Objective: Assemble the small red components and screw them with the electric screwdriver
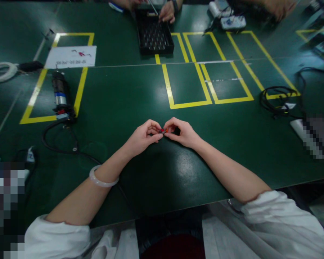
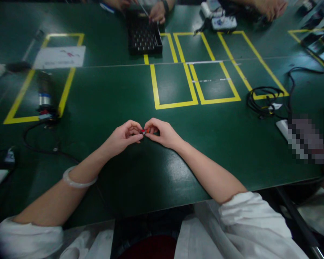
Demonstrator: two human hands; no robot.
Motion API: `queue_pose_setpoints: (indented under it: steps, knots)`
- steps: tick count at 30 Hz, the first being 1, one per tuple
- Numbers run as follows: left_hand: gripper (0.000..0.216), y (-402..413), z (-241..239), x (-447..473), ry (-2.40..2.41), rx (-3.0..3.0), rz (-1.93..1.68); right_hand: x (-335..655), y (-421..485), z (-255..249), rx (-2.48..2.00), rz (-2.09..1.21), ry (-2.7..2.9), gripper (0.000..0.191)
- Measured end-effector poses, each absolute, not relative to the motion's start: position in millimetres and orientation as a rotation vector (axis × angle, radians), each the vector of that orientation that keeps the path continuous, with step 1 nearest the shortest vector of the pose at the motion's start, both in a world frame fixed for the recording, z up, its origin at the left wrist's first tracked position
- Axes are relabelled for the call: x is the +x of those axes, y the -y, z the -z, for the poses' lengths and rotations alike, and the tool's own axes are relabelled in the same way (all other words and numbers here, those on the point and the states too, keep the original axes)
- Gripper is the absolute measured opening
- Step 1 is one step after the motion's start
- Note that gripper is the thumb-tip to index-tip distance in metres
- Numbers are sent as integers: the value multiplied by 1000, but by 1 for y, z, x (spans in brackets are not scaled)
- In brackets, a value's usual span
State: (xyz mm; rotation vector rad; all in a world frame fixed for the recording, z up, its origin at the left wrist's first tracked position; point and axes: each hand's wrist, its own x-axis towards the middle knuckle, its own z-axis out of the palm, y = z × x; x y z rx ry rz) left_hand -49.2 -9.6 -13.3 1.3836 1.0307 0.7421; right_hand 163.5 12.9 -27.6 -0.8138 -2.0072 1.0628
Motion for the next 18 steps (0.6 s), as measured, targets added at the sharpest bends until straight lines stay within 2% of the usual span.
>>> queue_pose_setpoints:
  steps: [10, 18]
  knots:
    - [35, 10, 14, -51, -1049, 1480, -750, 163, -11, 29, -809, -981, 2101, 9]
    - [29, 13, 12, -49, -1095, 1623, -749, 161, -8, 28, -785, -664, 2303, 5]
